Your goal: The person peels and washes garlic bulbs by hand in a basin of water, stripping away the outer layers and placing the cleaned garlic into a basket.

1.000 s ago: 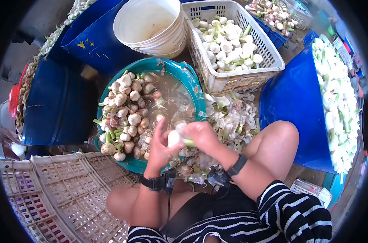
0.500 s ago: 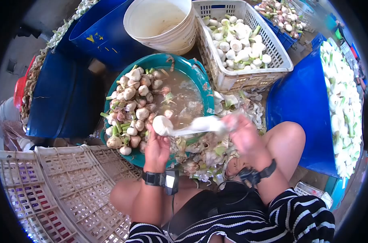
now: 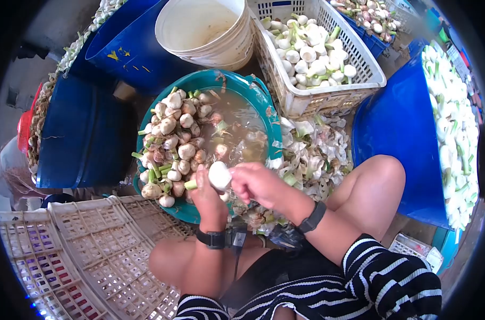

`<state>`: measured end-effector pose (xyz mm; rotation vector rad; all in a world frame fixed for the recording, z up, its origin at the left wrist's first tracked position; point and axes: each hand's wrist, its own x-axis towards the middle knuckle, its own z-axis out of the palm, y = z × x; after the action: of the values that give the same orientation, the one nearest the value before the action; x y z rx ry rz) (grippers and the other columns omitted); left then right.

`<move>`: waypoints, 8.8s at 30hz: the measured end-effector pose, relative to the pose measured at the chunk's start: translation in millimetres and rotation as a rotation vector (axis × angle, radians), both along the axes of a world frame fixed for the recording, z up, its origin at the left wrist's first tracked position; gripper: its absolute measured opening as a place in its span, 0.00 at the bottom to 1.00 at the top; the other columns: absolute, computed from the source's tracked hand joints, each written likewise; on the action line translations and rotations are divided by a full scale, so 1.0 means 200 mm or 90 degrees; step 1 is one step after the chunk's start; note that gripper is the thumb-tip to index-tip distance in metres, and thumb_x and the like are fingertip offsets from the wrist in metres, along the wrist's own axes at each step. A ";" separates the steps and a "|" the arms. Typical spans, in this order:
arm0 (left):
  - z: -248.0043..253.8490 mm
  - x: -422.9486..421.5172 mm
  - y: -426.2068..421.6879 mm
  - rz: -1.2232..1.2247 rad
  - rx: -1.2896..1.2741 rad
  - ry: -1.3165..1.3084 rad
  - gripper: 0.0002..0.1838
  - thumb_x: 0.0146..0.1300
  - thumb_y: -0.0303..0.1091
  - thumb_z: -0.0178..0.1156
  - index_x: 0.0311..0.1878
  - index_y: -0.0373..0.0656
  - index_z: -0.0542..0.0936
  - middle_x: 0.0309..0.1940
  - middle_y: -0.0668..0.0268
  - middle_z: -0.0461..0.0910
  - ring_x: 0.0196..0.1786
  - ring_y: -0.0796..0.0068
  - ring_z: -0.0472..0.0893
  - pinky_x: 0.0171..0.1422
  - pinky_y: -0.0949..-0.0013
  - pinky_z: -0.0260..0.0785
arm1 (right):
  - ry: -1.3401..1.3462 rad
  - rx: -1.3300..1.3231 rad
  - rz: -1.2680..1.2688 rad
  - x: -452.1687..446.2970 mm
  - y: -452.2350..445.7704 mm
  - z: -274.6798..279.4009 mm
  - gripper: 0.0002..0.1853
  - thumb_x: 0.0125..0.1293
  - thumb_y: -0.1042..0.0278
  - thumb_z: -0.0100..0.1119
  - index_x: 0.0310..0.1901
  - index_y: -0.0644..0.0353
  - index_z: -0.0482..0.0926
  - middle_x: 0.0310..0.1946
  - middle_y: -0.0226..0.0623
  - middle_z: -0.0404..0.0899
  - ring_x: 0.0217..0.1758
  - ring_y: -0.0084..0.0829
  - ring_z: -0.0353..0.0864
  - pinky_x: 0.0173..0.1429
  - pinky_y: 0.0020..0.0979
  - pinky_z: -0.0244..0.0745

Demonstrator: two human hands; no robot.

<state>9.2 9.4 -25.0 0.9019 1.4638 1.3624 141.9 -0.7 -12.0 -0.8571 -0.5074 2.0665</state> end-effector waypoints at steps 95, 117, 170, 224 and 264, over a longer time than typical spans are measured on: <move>0.02 -0.06 0.06 -0.343 -0.150 -0.165 0.16 0.61 0.34 0.57 0.49 0.38 0.72 0.34 0.70 0.75 0.36 0.83 0.73 0.38 0.80 0.66 | -0.470 0.149 0.035 0.01 -0.05 -0.11 0.16 0.64 0.58 0.52 0.38 0.66 0.74 0.24 0.34 0.78 0.26 0.23 0.77 0.30 0.23 0.71; -0.02 -0.15 0.05 -0.061 -0.292 -0.553 0.12 0.67 0.45 0.46 0.43 0.50 0.74 0.31 0.75 0.76 0.31 0.81 0.74 0.30 0.70 0.71 | -0.216 0.349 -0.305 0.48 -0.26 -0.02 0.09 0.69 0.65 0.45 0.42 0.60 0.73 0.41 0.33 0.74 0.43 0.27 0.74 0.49 0.32 0.71; 0.00 -0.09 0.10 -0.328 -0.114 0.001 0.17 0.65 0.42 0.48 0.48 0.40 0.76 0.29 0.71 0.76 0.29 0.84 0.71 0.31 0.79 0.62 | -0.555 0.353 -0.046 -0.03 0.03 -0.20 0.13 0.65 0.64 0.49 0.31 0.68 0.74 0.18 0.35 0.73 0.24 0.21 0.71 0.28 0.29 0.68; 0.02 -0.01 0.03 0.037 0.279 0.200 0.15 0.61 0.29 0.57 0.24 0.42 0.62 0.23 0.67 0.69 0.20 0.84 0.66 0.24 0.79 0.62 | -0.660 0.416 0.004 0.00 0.06 0.15 0.10 0.55 0.68 0.54 0.28 0.68 0.77 0.20 0.43 0.76 0.22 0.28 0.74 0.30 0.28 0.68; 0.09 -0.28 0.09 -0.121 -0.077 0.598 0.24 0.62 0.54 0.49 0.44 0.40 0.74 0.38 0.53 0.76 0.40 0.53 0.75 0.43 0.62 0.66 | -0.519 0.317 0.132 -0.25 0.18 -0.21 0.15 0.63 0.62 0.48 0.25 0.65 0.72 0.16 0.46 0.68 0.20 0.31 0.67 0.28 0.35 0.65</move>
<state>-46.4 27.6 -6.6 1.6737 2.0337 0.6900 91.4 35.4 -54.9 -1.3482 -1.5238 1.5632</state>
